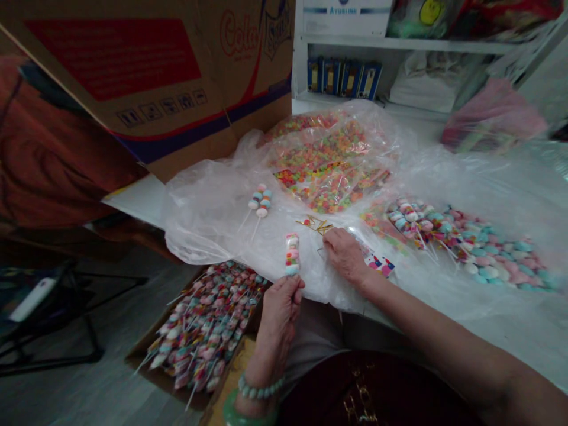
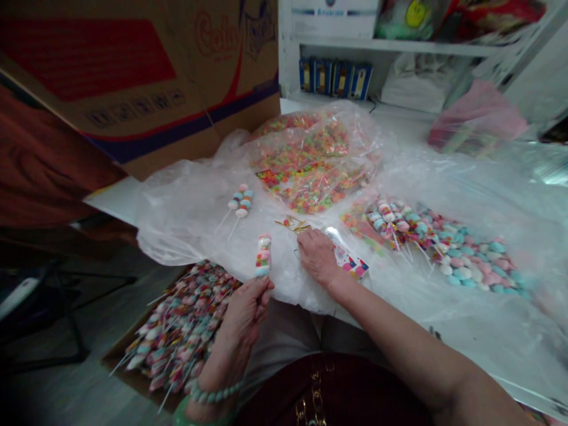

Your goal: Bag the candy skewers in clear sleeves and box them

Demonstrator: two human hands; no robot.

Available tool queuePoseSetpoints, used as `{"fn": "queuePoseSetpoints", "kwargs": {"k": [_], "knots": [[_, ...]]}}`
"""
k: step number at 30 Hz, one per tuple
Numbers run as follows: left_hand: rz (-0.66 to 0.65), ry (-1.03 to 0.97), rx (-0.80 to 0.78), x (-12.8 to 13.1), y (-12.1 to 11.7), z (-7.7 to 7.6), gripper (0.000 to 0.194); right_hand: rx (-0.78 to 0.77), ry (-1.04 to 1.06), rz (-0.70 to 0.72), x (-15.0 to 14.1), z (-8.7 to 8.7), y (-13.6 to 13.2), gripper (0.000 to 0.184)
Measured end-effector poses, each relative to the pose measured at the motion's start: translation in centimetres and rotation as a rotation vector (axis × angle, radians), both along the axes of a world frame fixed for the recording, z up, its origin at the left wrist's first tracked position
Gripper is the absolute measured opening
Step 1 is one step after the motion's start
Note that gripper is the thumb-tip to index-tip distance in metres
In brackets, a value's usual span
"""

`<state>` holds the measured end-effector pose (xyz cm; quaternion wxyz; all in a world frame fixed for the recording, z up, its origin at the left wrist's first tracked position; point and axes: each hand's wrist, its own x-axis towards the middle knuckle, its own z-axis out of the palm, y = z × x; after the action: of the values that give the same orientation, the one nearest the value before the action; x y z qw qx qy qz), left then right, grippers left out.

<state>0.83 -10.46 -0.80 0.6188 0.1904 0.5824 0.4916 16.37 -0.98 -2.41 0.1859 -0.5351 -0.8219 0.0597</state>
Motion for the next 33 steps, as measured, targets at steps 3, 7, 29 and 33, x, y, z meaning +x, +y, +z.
{"fn": "queuePoseSetpoints", "kwargs": {"k": [3, 7, 29, 33], "knots": [[-0.006, -0.043, 0.003, 0.4, 0.1, 0.1, 0.031, 0.012, 0.066, -0.033, 0.4, 0.3, -0.4, 0.022], [0.000, -0.058, 0.003, 0.9, 0.1, 0.3, 0.030, -0.048, 0.039, 0.127, -0.2, 0.5, -0.1, 0.024], [-0.087, -0.020, -0.020, 2.1, 0.0, 0.3, 0.037, 0.021, 0.294, 0.165, -0.8, 3.3, -4.9, 0.018], [-0.129, -0.078, -0.033, 2.4, -0.2, -0.1, 0.042, 0.005, 0.130, 0.133, -1.8, 2.6, -6.7, 0.018]]}}
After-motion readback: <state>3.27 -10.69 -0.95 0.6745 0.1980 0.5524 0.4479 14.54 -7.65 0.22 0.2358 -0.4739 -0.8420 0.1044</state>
